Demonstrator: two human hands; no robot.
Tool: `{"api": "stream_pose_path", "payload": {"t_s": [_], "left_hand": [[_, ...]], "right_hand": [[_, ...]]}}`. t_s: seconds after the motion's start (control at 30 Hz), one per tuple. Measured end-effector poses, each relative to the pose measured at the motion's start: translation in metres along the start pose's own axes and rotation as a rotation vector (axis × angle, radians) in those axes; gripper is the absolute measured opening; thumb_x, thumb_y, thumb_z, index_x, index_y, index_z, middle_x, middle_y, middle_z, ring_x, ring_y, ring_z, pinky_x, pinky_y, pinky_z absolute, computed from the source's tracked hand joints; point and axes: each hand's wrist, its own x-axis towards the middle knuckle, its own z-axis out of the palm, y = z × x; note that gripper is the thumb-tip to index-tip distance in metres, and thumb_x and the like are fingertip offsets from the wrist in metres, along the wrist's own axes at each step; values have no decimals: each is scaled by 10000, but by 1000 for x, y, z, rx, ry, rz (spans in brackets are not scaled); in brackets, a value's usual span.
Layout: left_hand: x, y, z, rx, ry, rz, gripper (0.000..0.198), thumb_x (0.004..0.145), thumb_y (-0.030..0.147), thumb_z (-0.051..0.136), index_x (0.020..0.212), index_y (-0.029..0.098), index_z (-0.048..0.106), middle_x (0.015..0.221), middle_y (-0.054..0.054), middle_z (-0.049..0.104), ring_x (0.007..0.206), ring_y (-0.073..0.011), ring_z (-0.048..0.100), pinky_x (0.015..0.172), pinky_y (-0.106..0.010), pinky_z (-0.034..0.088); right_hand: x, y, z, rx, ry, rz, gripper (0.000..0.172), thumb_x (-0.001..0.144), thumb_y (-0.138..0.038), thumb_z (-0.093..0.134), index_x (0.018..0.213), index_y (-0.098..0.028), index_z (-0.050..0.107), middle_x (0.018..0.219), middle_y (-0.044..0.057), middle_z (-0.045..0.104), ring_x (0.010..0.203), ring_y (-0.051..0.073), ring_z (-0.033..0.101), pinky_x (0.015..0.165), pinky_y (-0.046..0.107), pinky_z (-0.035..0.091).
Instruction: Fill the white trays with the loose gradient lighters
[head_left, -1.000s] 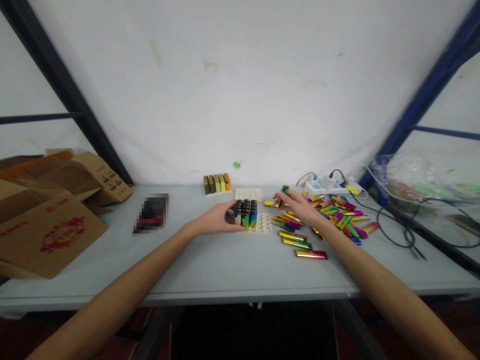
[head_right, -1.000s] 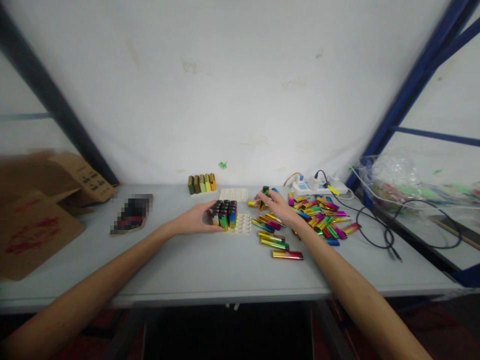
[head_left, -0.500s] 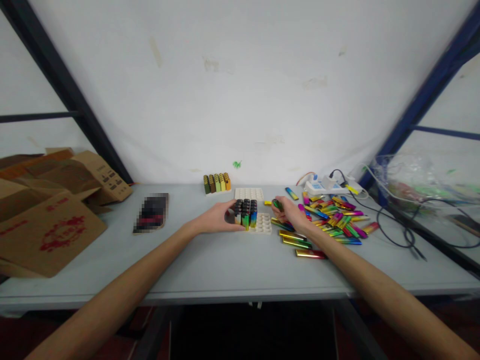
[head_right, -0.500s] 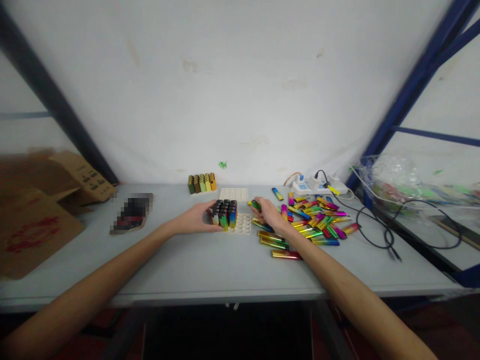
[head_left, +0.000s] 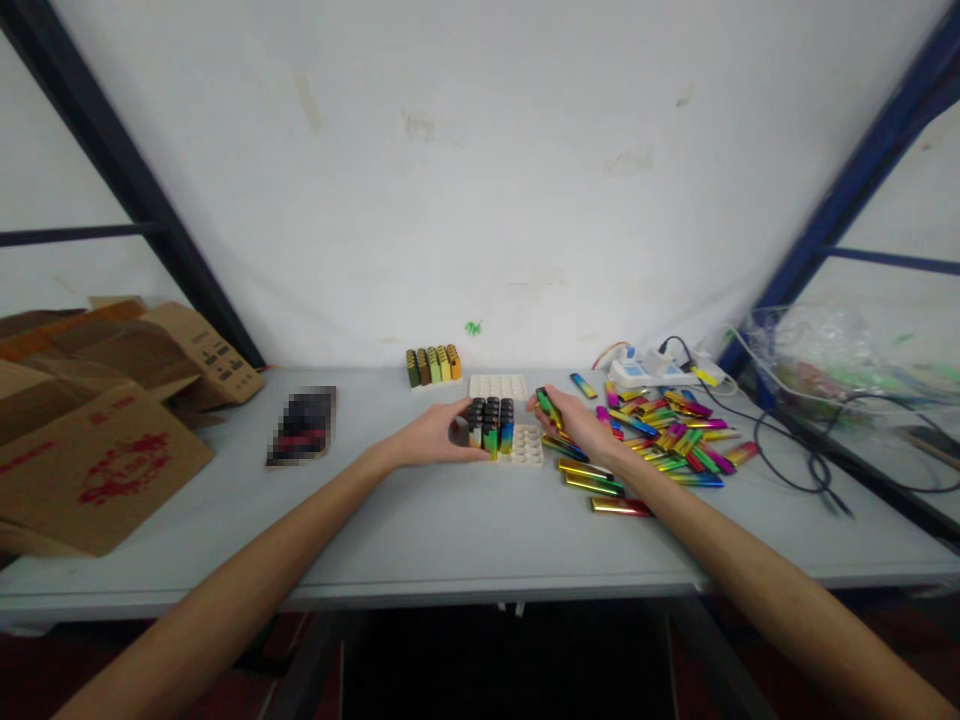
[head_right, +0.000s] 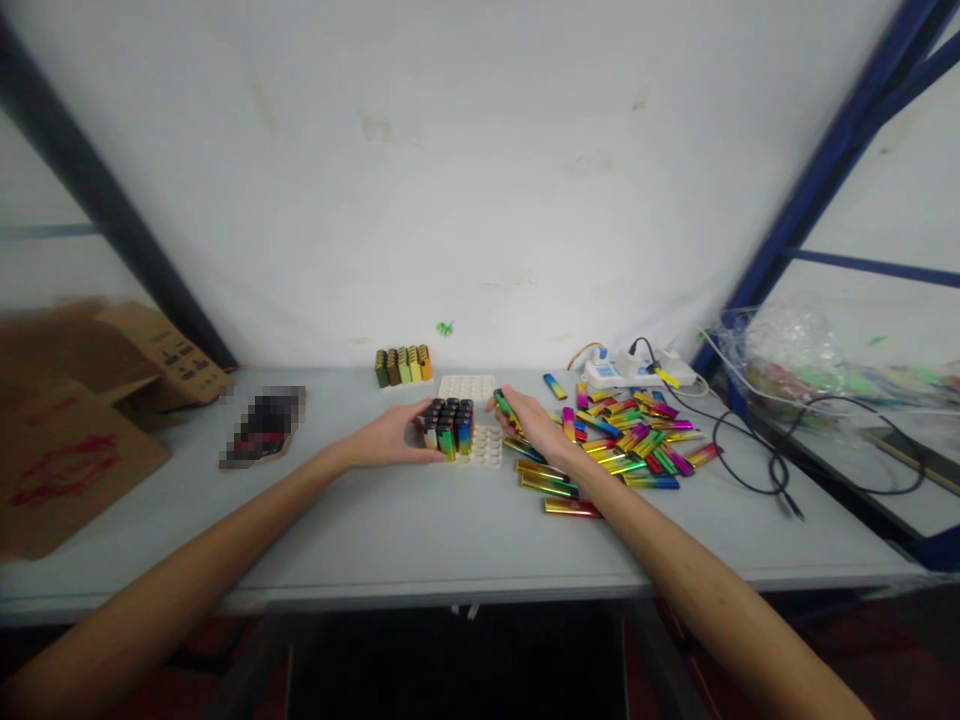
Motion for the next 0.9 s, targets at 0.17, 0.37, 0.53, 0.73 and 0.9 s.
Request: {"api": "stream_pose_path", "payload": {"t_s": [0.17,0.37,0.53,0.73,0.9], "left_hand": [[0,-1,0,-26,-8,22,698,754,566,793,1307,191,592,1156,-83,736,937,-258,691,828,-353,551],[1,-2,0,-46,7,36,697,736,566,803,1296,197,613,1127,-76,748,961,-270,695,835,-356,552],[1,-3,1,-40,-2,35,715,741,572,801,1312,194,596,1144,-80,744,972,-276,701,843,-359,553],[0,-3,1,-11,6,31,692,742,580,796,1272,178,603,1072,-74,751,936,-271,695,806,-348,544],[0,-4,2,-27,1,30,702,751,570,795,1305,189,593,1063,-70,752,932,-267,688,792,-342,537]], "right_hand": [[-6,-11,5,-188,-20,-152,460,956,-624,539,967,-192,697,968,50,648,938,197,591,815,299,477],[-13,-13,12,-212,-35,-142,423,906,-596,650,949,-178,699,709,-6,612,642,142,531,590,256,415],[-16,-11,16,-278,-3,-127,425,904,-595,657,890,-173,699,708,27,699,612,152,582,582,261,452],[-18,-18,19,-346,-48,-168,404,941,-572,621,824,-186,653,741,48,759,596,162,659,590,254,488],[-20,-24,18,-634,-48,-257,383,973,-526,608,815,-181,659,659,20,719,561,139,632,576,228,422]]}}
